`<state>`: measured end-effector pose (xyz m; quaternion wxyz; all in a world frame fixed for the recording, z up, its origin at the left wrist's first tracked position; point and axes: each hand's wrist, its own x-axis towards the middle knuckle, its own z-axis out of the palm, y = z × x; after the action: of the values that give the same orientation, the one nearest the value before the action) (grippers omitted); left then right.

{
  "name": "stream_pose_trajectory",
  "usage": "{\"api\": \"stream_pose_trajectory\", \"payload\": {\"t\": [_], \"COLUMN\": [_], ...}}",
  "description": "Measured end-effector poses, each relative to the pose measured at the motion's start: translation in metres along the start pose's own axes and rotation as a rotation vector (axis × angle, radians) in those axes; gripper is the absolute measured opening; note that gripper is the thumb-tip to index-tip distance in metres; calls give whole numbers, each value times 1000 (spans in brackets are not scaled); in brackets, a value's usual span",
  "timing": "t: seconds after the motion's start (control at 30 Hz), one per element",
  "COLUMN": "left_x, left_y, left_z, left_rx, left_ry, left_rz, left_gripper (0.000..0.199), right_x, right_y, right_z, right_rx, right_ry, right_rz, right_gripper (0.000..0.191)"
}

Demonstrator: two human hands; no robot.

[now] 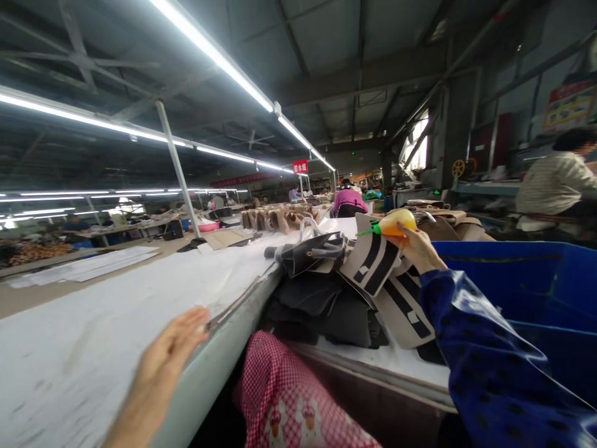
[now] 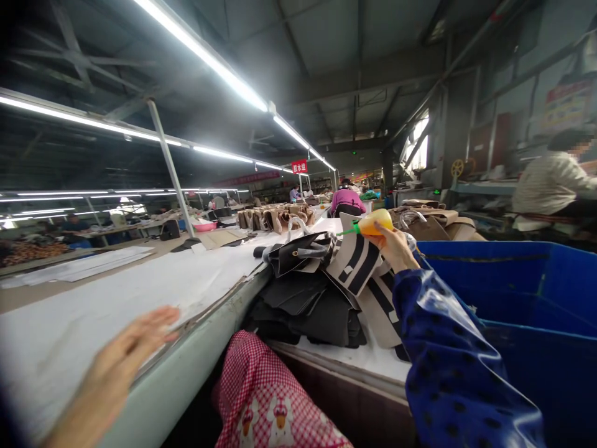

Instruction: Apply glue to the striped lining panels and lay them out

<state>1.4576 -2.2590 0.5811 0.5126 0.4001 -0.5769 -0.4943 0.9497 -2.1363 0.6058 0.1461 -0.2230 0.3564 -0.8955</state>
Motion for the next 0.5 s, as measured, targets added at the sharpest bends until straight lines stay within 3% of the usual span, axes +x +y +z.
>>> {"api": "stream_pose_trajectory", "payload": {"t": [0.07,0.17,0.3,0.4,0.5], "left_x": [-9,-30,-54,-54,-41], "left_y": [-34,-77,-92,-88,-89], "left_z": [39,109,181,201,187], "left_rx": [-253,-408,-684,-903,-1004], "left_ry": [-187,-359,-585,-529,-363], "left_rz": [-178,-325,-464,-468,-472], "left_gripper": [82,72,66,61,40], "right_x": [-8,-31,-71,-96,-109], "right_y": [-17,-40,-47,-33,-8], "right_z": [25,62,95,103,97], "right_rx": [39,86,142,167,176], "right_ry": [-39,-128,-215,-229,-197], "right_rz": [3,38,99,163,222], "right_gripper": [18,24,20,21,20]}}
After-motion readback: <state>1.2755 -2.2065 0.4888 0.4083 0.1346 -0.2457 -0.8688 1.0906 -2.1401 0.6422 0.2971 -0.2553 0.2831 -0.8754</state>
